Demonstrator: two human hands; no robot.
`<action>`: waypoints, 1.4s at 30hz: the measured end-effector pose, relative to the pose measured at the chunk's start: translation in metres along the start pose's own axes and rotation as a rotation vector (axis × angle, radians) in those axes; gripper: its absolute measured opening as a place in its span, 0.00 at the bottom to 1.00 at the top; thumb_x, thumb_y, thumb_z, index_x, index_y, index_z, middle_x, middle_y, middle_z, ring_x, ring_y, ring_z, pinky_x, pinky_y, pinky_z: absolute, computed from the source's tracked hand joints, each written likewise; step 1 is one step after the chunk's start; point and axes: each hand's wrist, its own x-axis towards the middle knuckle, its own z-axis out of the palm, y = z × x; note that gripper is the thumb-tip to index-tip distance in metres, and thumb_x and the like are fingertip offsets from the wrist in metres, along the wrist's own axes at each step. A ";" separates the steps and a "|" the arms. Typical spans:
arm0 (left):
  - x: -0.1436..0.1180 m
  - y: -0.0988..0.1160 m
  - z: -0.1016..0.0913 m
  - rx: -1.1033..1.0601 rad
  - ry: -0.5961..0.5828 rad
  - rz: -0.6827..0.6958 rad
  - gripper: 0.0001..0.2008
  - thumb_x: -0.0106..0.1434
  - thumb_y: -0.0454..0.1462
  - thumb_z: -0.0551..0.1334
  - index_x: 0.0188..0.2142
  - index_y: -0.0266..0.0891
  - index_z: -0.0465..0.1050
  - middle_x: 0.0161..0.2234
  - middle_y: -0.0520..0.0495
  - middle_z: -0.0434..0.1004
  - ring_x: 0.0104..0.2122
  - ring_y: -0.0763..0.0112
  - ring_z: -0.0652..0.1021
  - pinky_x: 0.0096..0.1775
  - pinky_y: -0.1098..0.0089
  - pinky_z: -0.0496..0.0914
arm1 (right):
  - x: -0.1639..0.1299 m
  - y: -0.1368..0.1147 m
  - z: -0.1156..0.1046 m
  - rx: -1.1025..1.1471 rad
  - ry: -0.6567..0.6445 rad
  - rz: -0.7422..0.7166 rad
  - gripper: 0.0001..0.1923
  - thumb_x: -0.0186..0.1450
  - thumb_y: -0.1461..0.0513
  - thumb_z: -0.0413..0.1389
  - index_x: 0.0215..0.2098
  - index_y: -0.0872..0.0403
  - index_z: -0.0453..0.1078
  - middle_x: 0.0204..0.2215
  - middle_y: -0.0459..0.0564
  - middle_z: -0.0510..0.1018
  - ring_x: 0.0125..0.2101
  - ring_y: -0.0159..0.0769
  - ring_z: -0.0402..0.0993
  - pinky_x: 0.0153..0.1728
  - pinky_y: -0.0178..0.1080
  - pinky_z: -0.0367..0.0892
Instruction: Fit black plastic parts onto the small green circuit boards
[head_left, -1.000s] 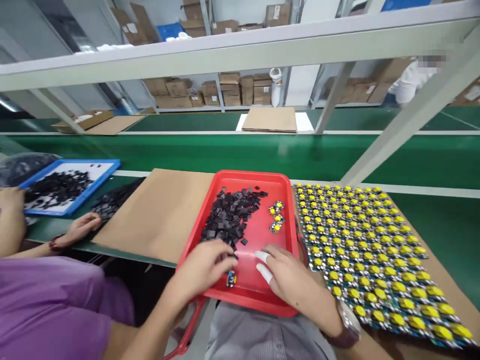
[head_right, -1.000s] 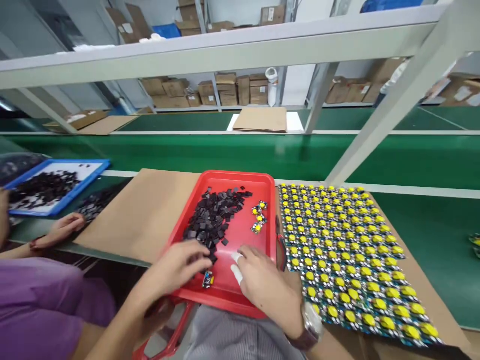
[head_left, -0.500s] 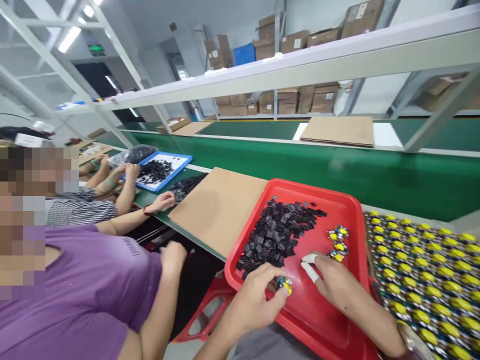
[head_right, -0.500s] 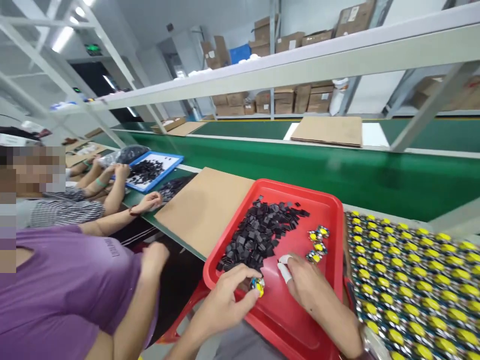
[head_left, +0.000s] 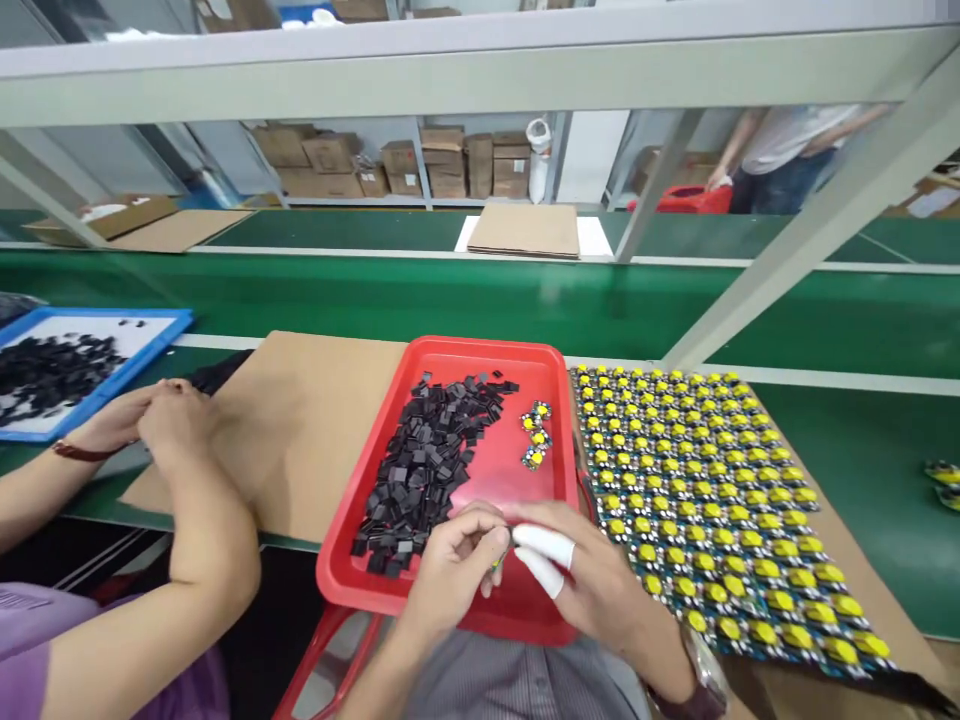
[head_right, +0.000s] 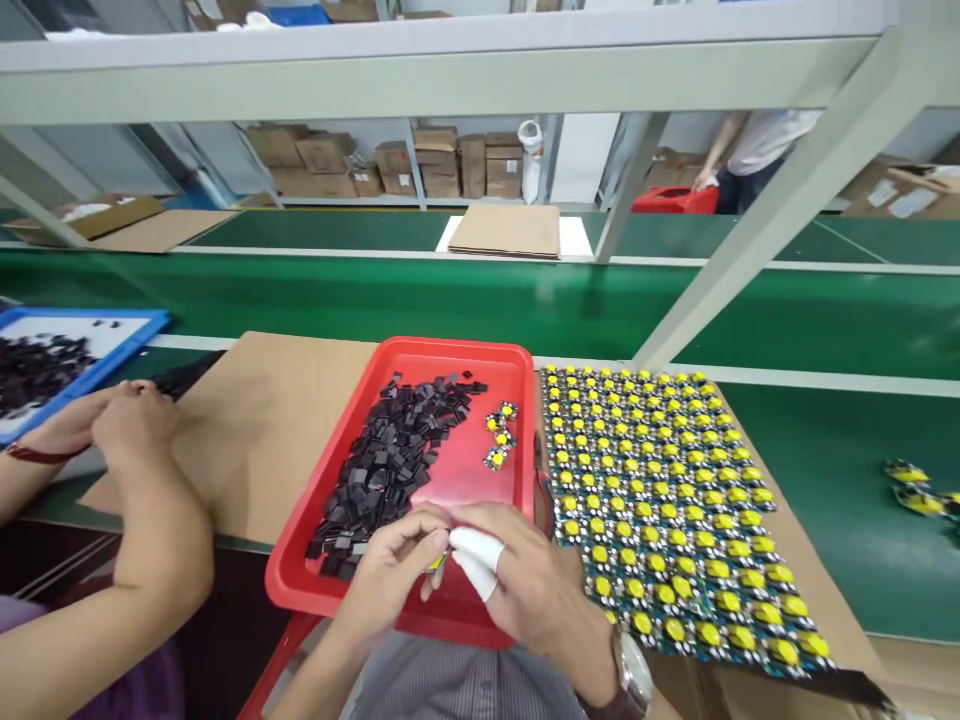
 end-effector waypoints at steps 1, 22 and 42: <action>-0.001 0.000 0.003 0.003 0.060 0.019 0.15 0.66 0.47 0.67 0.31 0.37 0.79 0.36 0.50 0.71 0.20 0.82 0.71 0.21 0.77 0.68 | -0.003 0.000 0.002 0.000 0.054 0.079 0.26 0.70 0.68 0.58 0.65 0.50 0.64 0.58 0.57 0.77 0.57 0.45 0.74 0.56 0.49 0.75; -0.012 -0.021 0.023 -0.155 0.128 0.119 0.10 0.68 0.40 0.67 0.46 0.43 0.85 0.47 0.44 0.76 0.28 0.75 0.79 0.34 0.71 0.78 | -0.012 -0.012 0.024 0.504 0.475 0.414 0.16 0.69 0.69 0.61 0.48 0.43 0.80 0.45 0.47 0.85 0.47 0.37 0.82 0.50 0.39 0.78; -0.014 -0.022 0.011 0.211 0.176 0.241 0.20 0.63 0.34 0.70 0.54 0.50 0.77 0.36 0.52 0.77 0.33 0.72 0.77 0.40 0.71 0.77 | -0.022 -0.021 0.016 0.535 0.465 0.702 0.09 0.63 0.65 0.66 0.42 0.47 0.83 0.34 0.48 0.86 0.33 0.37 0.86 0.38 0.34 0.82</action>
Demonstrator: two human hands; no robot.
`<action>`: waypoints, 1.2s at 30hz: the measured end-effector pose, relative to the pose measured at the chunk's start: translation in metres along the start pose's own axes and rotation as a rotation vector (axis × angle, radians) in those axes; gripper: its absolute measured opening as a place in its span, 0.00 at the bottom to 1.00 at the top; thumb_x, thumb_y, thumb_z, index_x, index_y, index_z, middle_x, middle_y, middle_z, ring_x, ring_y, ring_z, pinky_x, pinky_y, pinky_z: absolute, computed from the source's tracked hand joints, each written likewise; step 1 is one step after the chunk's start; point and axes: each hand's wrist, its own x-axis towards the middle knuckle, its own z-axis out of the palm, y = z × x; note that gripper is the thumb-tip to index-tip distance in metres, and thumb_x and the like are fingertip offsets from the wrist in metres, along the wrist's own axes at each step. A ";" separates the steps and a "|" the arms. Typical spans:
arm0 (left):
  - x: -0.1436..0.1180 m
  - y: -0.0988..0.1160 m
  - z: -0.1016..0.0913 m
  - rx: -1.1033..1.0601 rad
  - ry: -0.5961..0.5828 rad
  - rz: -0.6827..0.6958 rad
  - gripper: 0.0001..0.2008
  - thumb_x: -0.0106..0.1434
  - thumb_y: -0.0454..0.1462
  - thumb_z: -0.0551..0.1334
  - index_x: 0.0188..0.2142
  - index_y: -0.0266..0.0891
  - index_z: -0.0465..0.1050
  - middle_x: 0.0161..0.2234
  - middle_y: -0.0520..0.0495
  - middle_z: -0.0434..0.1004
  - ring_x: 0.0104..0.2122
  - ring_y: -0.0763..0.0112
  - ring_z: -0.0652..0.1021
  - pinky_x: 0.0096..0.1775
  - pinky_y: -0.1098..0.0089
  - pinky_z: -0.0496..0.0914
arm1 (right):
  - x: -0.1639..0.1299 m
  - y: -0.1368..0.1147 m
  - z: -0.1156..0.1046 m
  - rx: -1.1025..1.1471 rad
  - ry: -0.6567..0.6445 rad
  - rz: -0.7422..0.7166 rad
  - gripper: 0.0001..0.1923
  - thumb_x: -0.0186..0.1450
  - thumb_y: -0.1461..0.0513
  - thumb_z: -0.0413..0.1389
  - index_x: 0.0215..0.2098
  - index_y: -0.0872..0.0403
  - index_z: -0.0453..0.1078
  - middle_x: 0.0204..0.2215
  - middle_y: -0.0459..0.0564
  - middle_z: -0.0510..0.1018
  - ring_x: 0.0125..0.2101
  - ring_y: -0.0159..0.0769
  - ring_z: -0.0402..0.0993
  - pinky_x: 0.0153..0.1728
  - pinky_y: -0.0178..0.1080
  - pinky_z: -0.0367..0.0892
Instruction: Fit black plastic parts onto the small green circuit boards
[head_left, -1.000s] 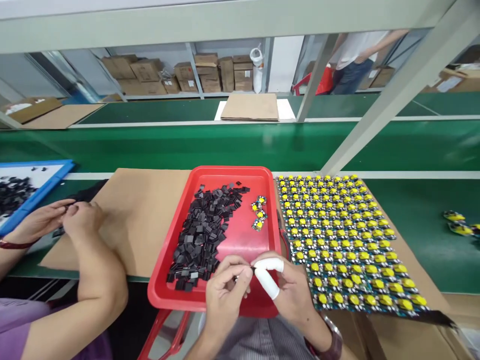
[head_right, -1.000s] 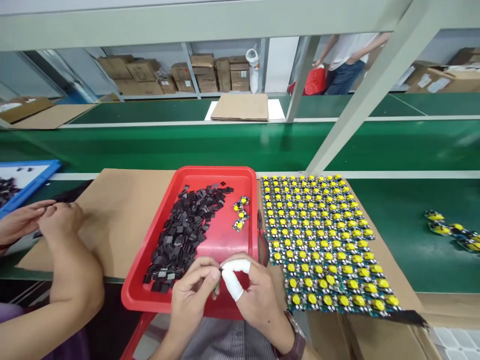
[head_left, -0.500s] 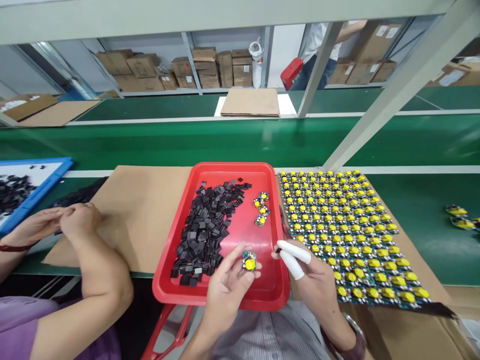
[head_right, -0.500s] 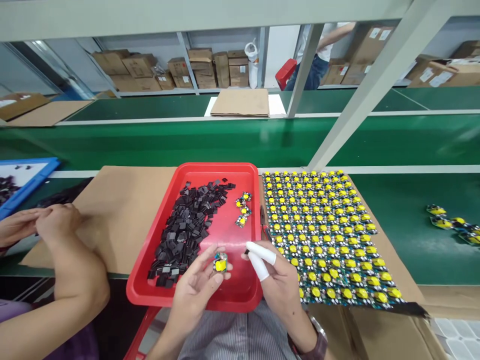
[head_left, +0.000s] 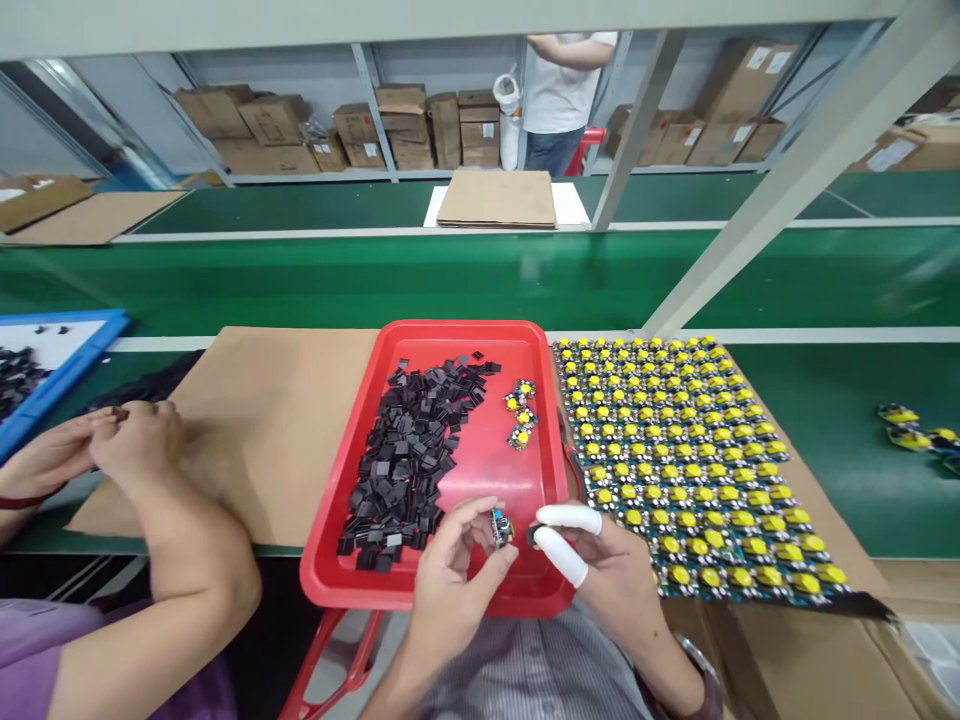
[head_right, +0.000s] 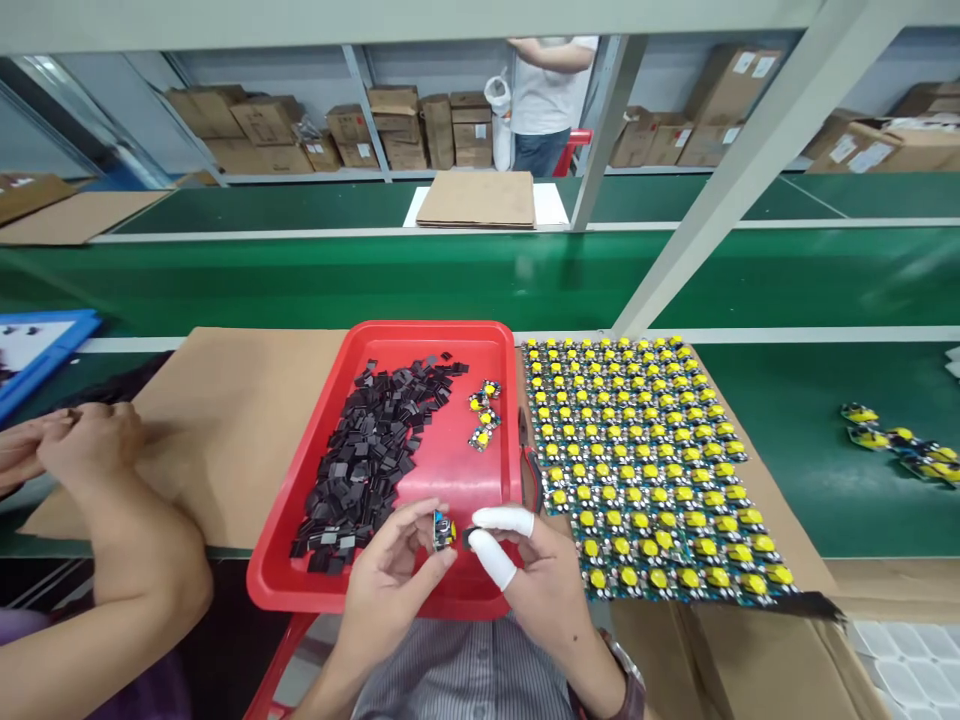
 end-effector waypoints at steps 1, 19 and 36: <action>0.001 0.000 0.000 0.070 -0.001 0.040 0.20 0.62 0.33 0.70 0.53 0.50 0.77 0.35 0.52 0.77 0.33 0.71 0.77 0.40 0.69 0.77 | -0.001 0.000 0.002 0.011 -0.016 -0.014 0.09 0.63 0.65 0.66 0.41 0.47 0.83 0.34 0.48 0.86 0.33 0.36 0.85 0.38 0.34 0.82; -0.004 -0.004 0.000 0.303 0.002 0.088 0.20 0.60 0.38 0.73 0.52 0.49 0.78 0.47 0.46 0.80 0.46 0.60 0.81 0.50 0.61 0.76 | -0.003 -0.004 0.006 -0.086 0.002 -0.067 0.07 0.63 0.64 0.65 0.40 0.49 0.81 0.32 0.47 0.85 0.30 0.35 0.84 0.34 0.34 0.82; -0.003 -0.004 0.001 -0.326 -0.074 -0.126 0.17 0.61 0.31 0.72 0.50 0.44 0.81 0.54 0.41 0.83 0.51 0.58 0.84 0.53 0.60 0.79 | 0.000 -0.011 0.010 -0.257 0.009 -0.187 0.07 0.66 0.66 0.61 0.39 0.49 0.80 0.31 0.47 0.83 0.32 0.36 0.81 0.35 0.37 0.77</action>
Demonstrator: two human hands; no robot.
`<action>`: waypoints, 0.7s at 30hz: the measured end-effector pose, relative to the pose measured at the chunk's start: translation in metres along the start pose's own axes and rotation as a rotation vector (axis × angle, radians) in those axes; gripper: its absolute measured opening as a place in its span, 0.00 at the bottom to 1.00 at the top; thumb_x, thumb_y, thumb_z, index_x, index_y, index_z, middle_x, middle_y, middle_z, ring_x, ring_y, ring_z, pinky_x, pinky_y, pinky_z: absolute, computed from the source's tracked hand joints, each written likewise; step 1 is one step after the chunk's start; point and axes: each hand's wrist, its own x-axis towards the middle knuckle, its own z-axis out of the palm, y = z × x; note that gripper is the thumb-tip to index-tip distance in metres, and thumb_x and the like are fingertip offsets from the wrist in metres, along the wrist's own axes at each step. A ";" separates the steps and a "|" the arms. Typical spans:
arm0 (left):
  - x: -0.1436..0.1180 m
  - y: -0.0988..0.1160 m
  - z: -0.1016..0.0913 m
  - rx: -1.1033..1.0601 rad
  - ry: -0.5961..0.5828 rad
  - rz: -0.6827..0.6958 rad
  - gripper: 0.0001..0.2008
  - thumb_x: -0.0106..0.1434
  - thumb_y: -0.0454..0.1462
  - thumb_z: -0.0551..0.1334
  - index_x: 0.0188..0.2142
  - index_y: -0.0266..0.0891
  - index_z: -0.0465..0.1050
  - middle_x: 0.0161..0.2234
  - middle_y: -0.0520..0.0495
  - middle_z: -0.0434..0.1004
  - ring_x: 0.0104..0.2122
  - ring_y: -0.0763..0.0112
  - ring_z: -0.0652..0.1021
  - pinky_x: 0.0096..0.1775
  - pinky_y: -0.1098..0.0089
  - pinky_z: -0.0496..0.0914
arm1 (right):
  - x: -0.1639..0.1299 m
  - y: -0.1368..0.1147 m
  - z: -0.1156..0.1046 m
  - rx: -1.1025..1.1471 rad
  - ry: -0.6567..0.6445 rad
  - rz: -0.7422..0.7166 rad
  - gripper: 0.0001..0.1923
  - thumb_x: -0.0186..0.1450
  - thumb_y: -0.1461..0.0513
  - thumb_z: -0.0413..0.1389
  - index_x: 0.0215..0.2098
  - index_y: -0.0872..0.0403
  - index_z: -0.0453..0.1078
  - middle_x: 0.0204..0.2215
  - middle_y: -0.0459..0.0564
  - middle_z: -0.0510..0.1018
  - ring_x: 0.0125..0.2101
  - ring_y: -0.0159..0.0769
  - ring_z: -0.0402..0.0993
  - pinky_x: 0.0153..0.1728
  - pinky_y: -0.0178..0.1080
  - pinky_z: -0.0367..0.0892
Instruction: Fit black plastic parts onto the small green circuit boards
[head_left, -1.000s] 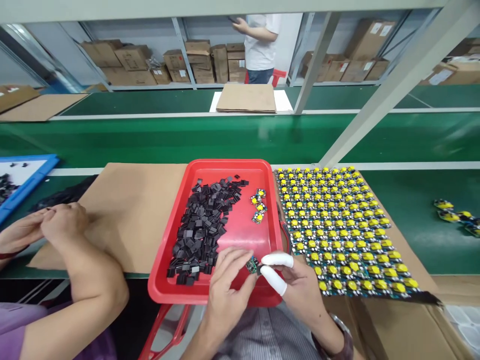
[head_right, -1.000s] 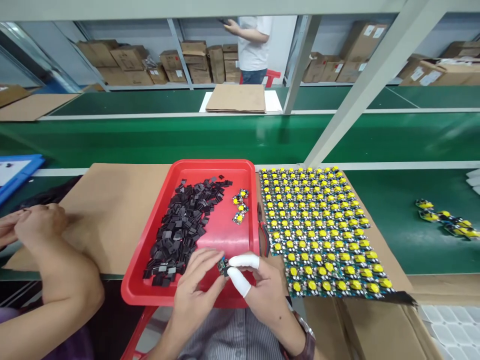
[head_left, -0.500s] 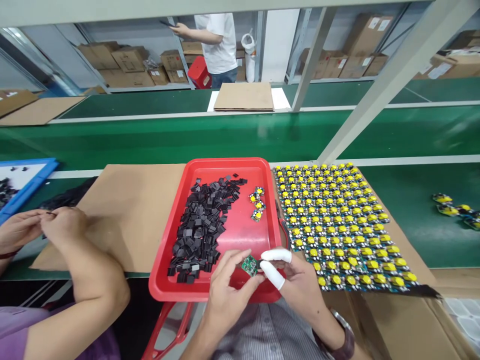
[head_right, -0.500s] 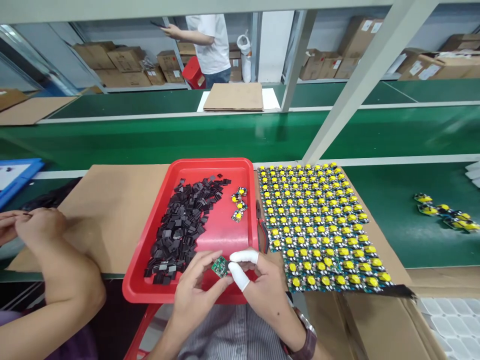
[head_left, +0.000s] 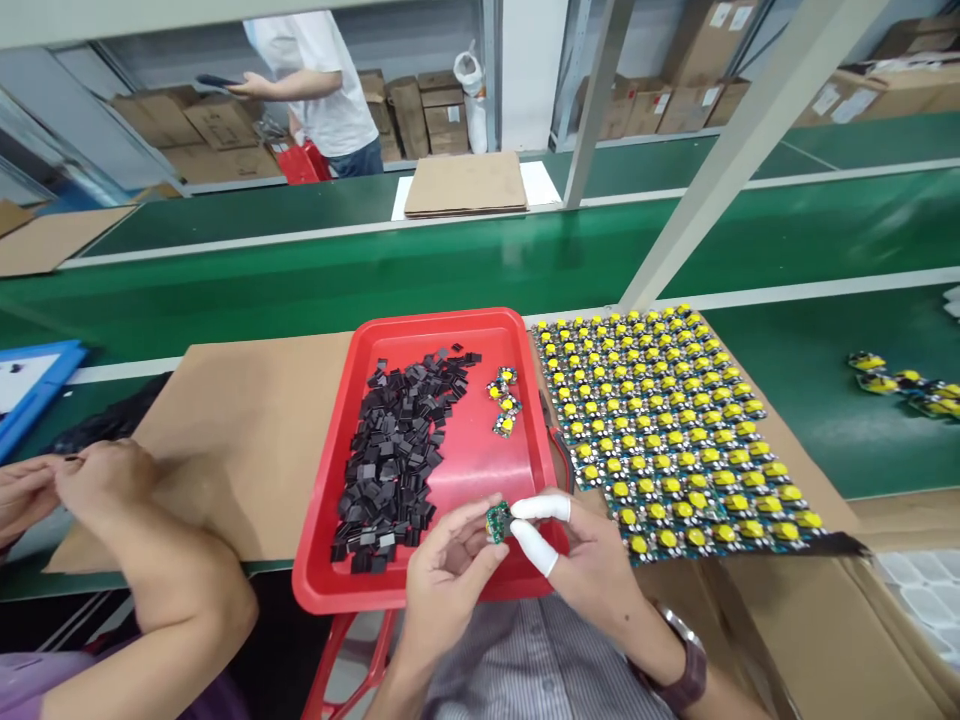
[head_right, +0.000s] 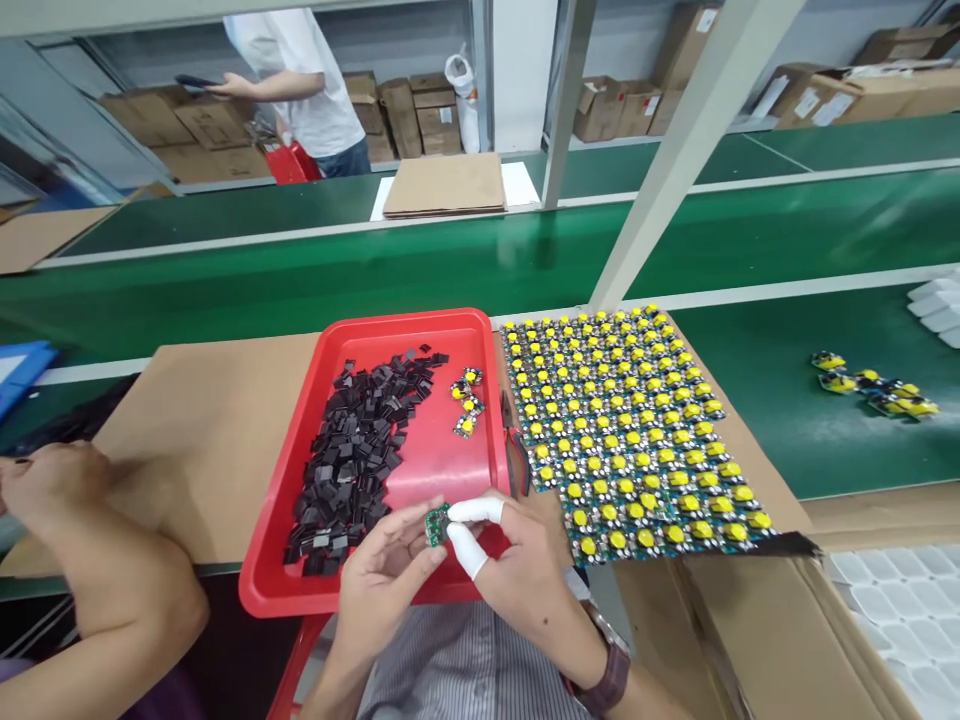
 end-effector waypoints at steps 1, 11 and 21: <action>0.000 0.000 -0.001 0.009 -0.014 -0.005 0.18 0.61 0.32 0.72 0.50 0.44 0.82 0.55 0.41 0.83 0.52 0.56 0.83 0.54 0.59 0.79 | 0.000 -0.001 0.001 0.008 -0.005 0.003 0.08 0.66 0.66 0.61 0.39 0.49 0.80 0.31 0.47 0.83 0.32 0.36 0.81 0.35 0.36 0.77; 0.000 0.001 -0.004 0.062 -0.040 -0.010 0.19 0.62 0.32 0.72 0.51 0.48 0.83 0.53 0.44 0.84 0.51 0.59 0.83 0.53 0.64 0.79 | -0.001 0.001 -0.002 -0.041 -0.106 -0.125 0.11 0.69 0.68 0.58 0.44 0.48 0.78 0.31 0.46 0.80 0.33 0.36 0.80 0.35 0.37 0.75; 0.000 -0.006 -0.008 0.191 -0.014 0.059 0.16 0.59 0.33 0.74 0.47 0.49 0.85 0.51 0.42 0.85 0.50 0.55 0.84 0.53 0.56 0.80 | -0.002 0.002 -0.001 -0.107 -0.129 -0.043 0.08 0.68 0.67 0.57 0.37 0.50 0.76 0.29 0.45 0.79 0.32 0.36 0.79 0.34 0.36 0.74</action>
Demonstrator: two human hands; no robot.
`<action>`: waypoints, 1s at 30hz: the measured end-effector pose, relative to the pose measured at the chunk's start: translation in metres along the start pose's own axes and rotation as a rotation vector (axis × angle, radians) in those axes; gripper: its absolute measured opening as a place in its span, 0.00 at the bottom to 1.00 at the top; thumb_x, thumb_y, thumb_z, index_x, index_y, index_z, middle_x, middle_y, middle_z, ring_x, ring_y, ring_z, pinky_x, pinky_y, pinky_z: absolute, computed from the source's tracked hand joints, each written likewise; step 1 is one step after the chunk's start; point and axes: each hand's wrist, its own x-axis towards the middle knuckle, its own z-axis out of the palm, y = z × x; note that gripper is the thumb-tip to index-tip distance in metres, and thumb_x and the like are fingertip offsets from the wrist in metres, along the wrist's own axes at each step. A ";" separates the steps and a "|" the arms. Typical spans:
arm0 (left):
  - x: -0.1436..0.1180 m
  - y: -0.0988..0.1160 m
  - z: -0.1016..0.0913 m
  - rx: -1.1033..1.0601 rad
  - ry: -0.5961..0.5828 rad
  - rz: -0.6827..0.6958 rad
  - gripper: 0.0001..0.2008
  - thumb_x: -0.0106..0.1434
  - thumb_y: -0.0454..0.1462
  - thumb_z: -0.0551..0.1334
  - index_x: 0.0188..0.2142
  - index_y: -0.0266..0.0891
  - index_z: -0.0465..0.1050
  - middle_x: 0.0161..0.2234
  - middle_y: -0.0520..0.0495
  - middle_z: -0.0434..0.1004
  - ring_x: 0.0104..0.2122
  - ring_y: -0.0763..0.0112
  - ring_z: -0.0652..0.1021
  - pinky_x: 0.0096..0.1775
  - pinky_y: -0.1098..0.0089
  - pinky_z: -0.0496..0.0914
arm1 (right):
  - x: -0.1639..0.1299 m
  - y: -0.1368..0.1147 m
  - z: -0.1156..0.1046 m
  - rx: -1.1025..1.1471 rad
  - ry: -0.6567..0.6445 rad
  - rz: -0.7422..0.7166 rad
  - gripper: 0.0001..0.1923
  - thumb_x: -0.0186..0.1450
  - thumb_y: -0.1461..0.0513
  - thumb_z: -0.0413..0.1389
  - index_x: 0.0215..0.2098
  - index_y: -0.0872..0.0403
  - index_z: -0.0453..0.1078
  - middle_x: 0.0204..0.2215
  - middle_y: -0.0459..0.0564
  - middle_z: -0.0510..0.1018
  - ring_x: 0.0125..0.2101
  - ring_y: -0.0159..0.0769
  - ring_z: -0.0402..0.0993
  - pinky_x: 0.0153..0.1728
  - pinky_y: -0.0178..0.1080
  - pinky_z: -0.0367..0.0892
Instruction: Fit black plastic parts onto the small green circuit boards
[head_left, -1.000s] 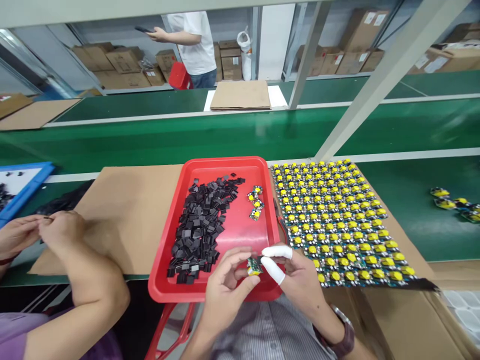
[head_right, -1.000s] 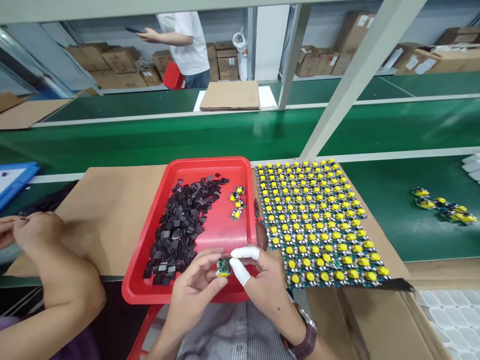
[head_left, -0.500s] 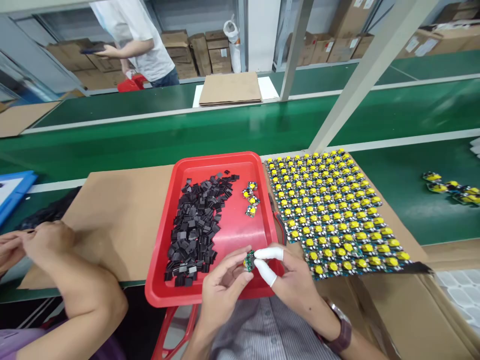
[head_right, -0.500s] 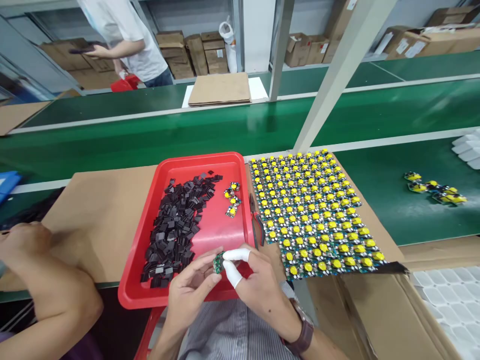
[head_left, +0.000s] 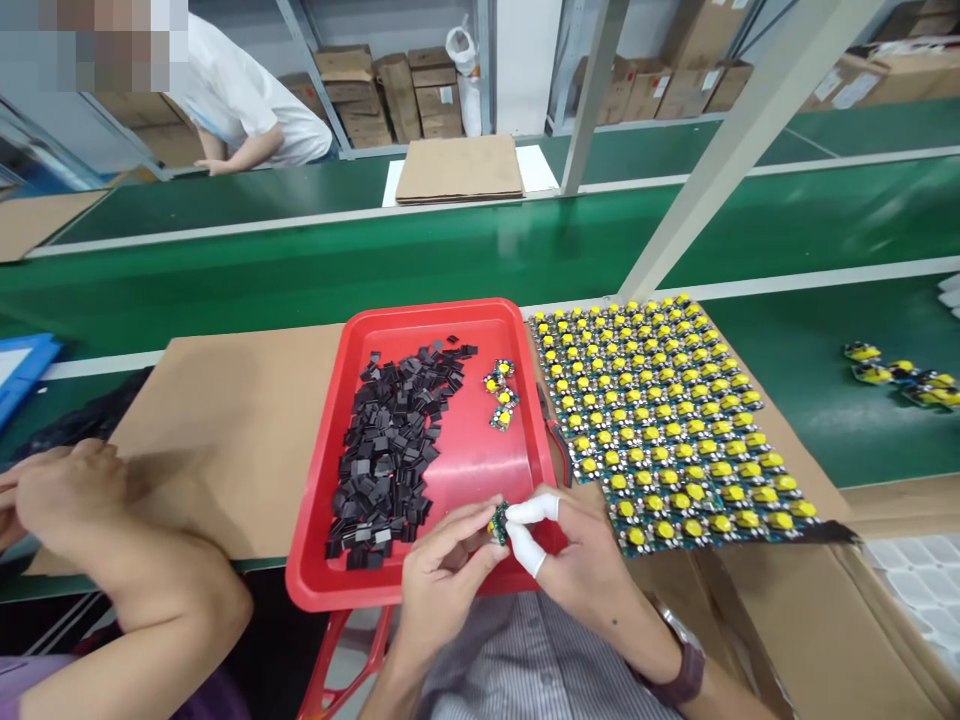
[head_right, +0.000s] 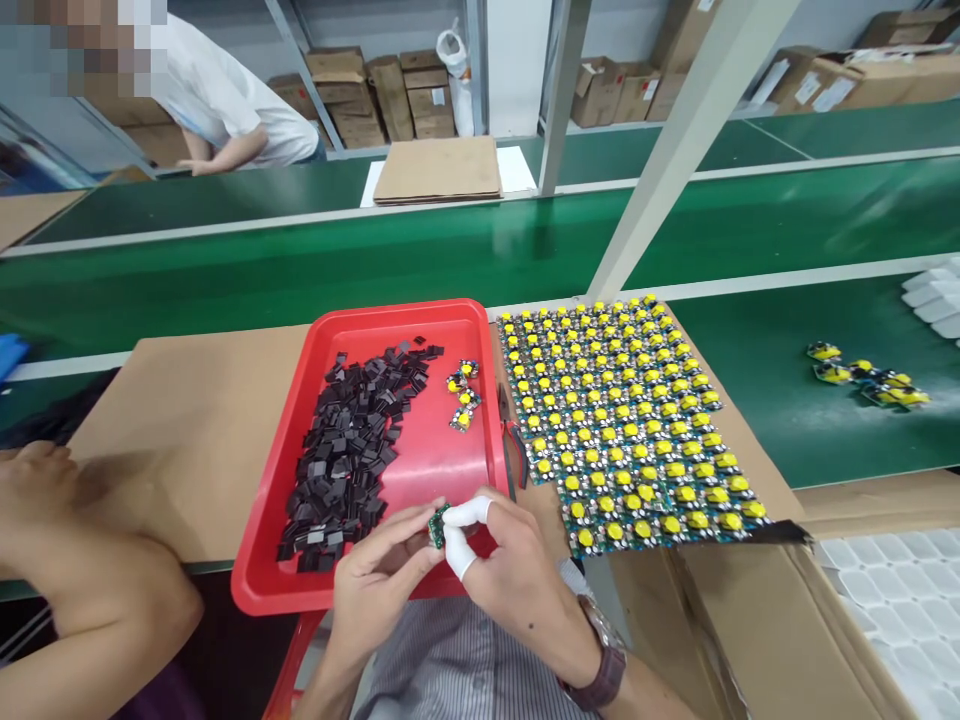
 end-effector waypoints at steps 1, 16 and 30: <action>0.000 0.000 0.000 0.003 -0.004 0.002 0.16 0.59 0.33 0.74 0.47 0.49 0.85 0.51 0.43 0.85 0.50 0.55 0.84 0.52 0.57 0.80 | -0.001 0.001 0.000 -0.012 0.005 -0.012 0.07 0.68 0.67 0.57 0.38 0.50 0.76 0.30 0.45 0.78 0.32 0.36 0.78 0.34 0.36 0.74; 0.001 0.006 0.004 -0.025 -0.030 -0.039 0.16 0.60 0.32 0.73 0.47 0.50 0.85 0.50 0.46 0.85 0.46 0.61 0.85 0.49 0.66 0.81 | -0.010 0.012 0.003 -0.063 -0.006 -0.049 0.05 0.70 0.66 0.56 0.41 0.50 0.72 0.31 0.46 0.75 0.34 0.37 0.76 0.37 0.38 0.71; 0.000 0.001 0.005 -0.031 -0.075 0.000 0.16 0.61 0.30 0.72 0.48 0.48 0.84 0.50 0.44 0.85 0.50 0.59 0.84 0.52 0.63 0.80 | -0.006 0.013 -0.002 0.035 -0.013 -0.011 0.13 0.68 0.69 0.58 0.49 0.50 0.74 0.33 0.45 0.80 0.33 0.35 0.78 0.38 0.36 0.74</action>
